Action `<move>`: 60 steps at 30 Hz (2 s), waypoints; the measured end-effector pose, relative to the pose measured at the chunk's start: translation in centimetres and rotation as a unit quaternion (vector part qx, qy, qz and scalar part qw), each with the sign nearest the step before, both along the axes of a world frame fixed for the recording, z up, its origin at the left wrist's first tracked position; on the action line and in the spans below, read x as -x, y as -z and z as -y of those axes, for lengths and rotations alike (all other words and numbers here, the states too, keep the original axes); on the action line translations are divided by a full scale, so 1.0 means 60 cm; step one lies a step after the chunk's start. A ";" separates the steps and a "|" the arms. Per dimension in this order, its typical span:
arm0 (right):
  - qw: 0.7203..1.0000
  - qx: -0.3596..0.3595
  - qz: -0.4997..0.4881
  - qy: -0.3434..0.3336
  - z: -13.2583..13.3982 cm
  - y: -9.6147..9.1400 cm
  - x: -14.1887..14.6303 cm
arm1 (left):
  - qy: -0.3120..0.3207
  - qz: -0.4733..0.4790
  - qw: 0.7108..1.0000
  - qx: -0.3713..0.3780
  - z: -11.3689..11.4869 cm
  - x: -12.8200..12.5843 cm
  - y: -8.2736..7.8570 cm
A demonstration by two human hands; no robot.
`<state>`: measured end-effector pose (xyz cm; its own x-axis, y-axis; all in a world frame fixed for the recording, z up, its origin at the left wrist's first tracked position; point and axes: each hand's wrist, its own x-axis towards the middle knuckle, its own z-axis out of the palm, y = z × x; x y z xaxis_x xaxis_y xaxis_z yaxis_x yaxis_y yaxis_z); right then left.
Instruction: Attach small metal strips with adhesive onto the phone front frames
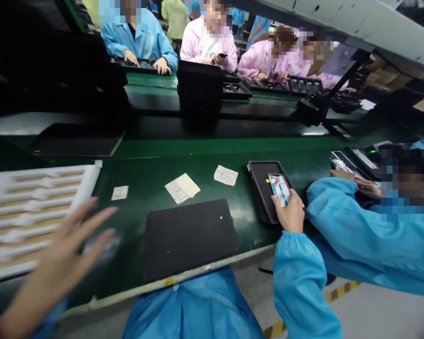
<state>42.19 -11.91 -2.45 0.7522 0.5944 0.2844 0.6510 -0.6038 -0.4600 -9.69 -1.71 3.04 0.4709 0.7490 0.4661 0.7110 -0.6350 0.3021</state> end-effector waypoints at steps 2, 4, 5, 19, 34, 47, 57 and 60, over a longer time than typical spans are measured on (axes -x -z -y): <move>1.000 -0.020 -0.008 -0.002 0.000 0.003 0.001 | 0.097 0.004 0.991 0.091 0.020 -0.078 0.026; 0.999 -0.048 -0.022 -0.002 0.000 -0.001 -0.003 | 0.193 -0.001 0.960 0.202 0.053 -0.141 0.037; 0.997 -0.064 -0.036 0.003 0.000 -0.006 -0.007 | 0.232 -0.004 0.938 0.257 0.070 -0.163 0.036; 0.916 -0.103 -0.156 -0.356 0.047 -0.105 0.323 | 0.114 0.507 0.567 0.640 0.138 -0.290 0.058; 0.979 0.012 0.138 -0.152 0.008 -0.048 0.099 | 0.091 0.243 0.783 0.565 0.053 -0.173 0.024; 0.903 -0.038 0.165 -0.395 -0.404 -0.120 0.269 | 0.123 0.045 0.887 0.442 0.032 -0.157 0.010; 0.801 0.090 0.025 -0.591 -0.362 -0.072 0.306 | 0.144 -0.105 0.943 0.281 0.006 -0.174 0.016; 0.775 0.105 -0.016 -0.623 -0.337 -0.060 0.304 | 0.185 -0.060 0.951 0.242 -0.002 -0.196 0.025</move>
